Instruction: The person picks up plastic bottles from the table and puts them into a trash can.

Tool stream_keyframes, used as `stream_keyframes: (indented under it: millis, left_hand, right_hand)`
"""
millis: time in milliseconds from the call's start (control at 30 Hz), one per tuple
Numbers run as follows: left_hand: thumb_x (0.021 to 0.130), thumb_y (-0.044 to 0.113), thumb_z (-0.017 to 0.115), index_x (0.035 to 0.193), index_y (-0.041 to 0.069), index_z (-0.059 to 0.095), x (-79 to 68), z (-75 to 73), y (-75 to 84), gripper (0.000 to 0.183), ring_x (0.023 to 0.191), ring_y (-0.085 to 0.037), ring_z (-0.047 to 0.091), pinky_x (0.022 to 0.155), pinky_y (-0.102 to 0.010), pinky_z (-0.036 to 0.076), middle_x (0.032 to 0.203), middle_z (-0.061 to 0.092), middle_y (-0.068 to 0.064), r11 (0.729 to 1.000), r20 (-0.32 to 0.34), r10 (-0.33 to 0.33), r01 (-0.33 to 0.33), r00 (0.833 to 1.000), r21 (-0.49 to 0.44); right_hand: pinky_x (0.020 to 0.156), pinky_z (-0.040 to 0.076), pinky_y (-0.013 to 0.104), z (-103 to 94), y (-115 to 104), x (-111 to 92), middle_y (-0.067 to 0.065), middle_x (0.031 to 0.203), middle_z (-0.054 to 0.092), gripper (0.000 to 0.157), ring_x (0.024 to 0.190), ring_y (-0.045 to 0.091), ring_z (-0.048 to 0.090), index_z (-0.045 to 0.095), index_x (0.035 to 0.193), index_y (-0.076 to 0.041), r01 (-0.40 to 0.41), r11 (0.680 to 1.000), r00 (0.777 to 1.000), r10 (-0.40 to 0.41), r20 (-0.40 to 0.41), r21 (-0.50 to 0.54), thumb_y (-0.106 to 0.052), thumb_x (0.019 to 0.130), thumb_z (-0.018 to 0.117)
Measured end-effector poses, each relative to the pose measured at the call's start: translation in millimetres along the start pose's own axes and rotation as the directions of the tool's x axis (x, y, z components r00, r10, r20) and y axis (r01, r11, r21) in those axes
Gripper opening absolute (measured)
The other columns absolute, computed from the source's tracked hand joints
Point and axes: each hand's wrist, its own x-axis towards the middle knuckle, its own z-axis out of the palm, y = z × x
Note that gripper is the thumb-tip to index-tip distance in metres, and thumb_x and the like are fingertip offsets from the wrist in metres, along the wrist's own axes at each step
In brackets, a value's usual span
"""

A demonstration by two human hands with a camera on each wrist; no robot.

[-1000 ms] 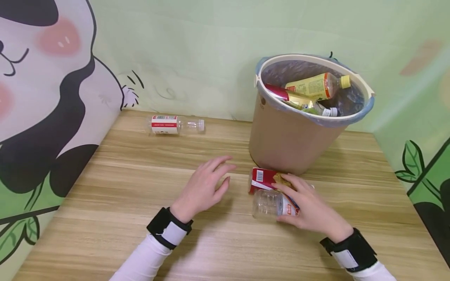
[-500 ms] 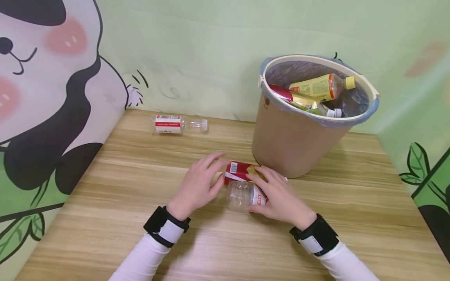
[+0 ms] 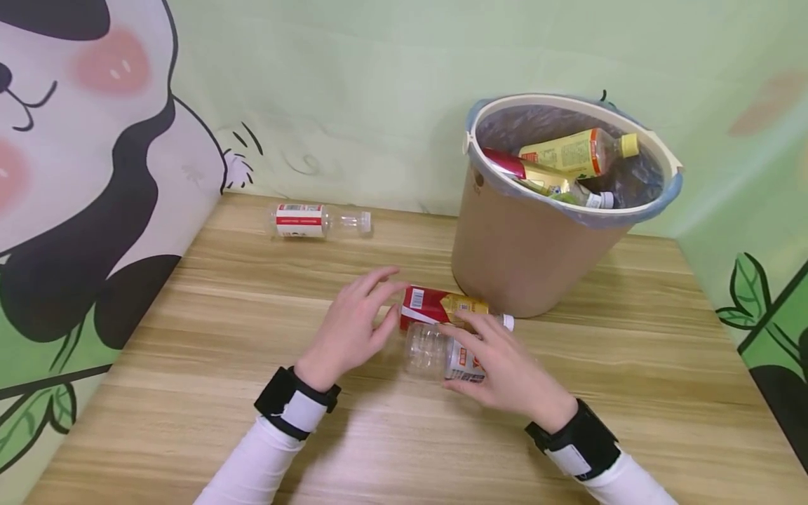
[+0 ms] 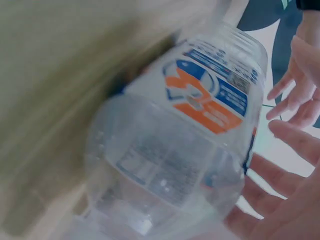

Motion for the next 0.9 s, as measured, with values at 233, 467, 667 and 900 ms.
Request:
stream_keyframes:
  millis: [233, 467, 667, 900]
  left_hand:
    - [0.087, 0.013, 0.060, 0.120, 0.009, 0.060, 1.4, 0.3, 1.6, 0.034, 0.119, -0.031, 0.050, 0.099, -0.049, 0.042, 0.132, 0.053, -0.014, 1.000, 0.009, 0.018, -0.018, 1.000, -0.004]
    - [0.085, 0.011, 0.061, 0.121, 0.011, 0.060, 1.1, 0.5, 4.0, 0.036, 0.120, -0.028, 0.050, 0.098, -0.048, 0.043, 0.133, 0.052, -0.012, 1.000, 0.019, 0.010, -0.010, 1.000, -0.010]
    - [0.086, 0.013, 0.060, 0.121, 0.010, 0.060, -0.2, 1.6, 4.4, 0.036, 0.121, -0.027, 0.049, 0.098, -0.048, 0.043, 0.134, 0.052, -0.011, 1.000, 0.048, -0.009, 0.009, 0.999, -0.010]
    - [0.090, 0.020, 0.060, 0.120, 0.012, 0.062, -1.9, 4.4, 6.9, 0.031, 0.111, -0.022, 0.056, 0.094, -0.041, 0.047, 0.123, 0.059, -0.007, 1.000, 0.219, 0.023, -0.019, 0.975, -0.018]
  right_hand:
    - [0.095, 0.044, 0.047, 5.5, -0.8, -7.9, 0.011, 0.132, 0.050, 0.069, 0.118, 0.026, 0.045, 0.054, 0.131, -0.013, 0.003, 1.000, 1.000, -0.003, 0.003, 0.006, -0.041, 0.073, 0.078]
    - [0.098, 0.042, 0.052, 6.3, -2.7, -13.5, 0.011, 0.131, 0.051, 0.072, 0.119, 0.026, 0.047, 0.053, 0.133, -0.014, -0.009, 1.000, 0.999, 0.009, 0.035, 0.003, -0.044, 0.073, 0.077]
    - [0.093, 0.047, 0.044, 6.3, -3.8, -19.2, 0.009, 0.133, 0.049, 0.075, 0.120, 0.021, 0.045, 0.048, 0.137, -0.016, -0.031, 0.998, 0.996, 0.026, 0.081, 0.058, -0.047, 0.074, 0.075]
    - [0.093, 0.047, 0.044, 8.0, -1.0, -23.0, 0.007, 0.134, 0.047, 0.077, 0.120, 0.021, 0.045, 0.043, 0.142, -0.021, -0.051, 0.997, 0.993, 0.045, 0.107, 0.053, -0.053, 0.077, 0.071]
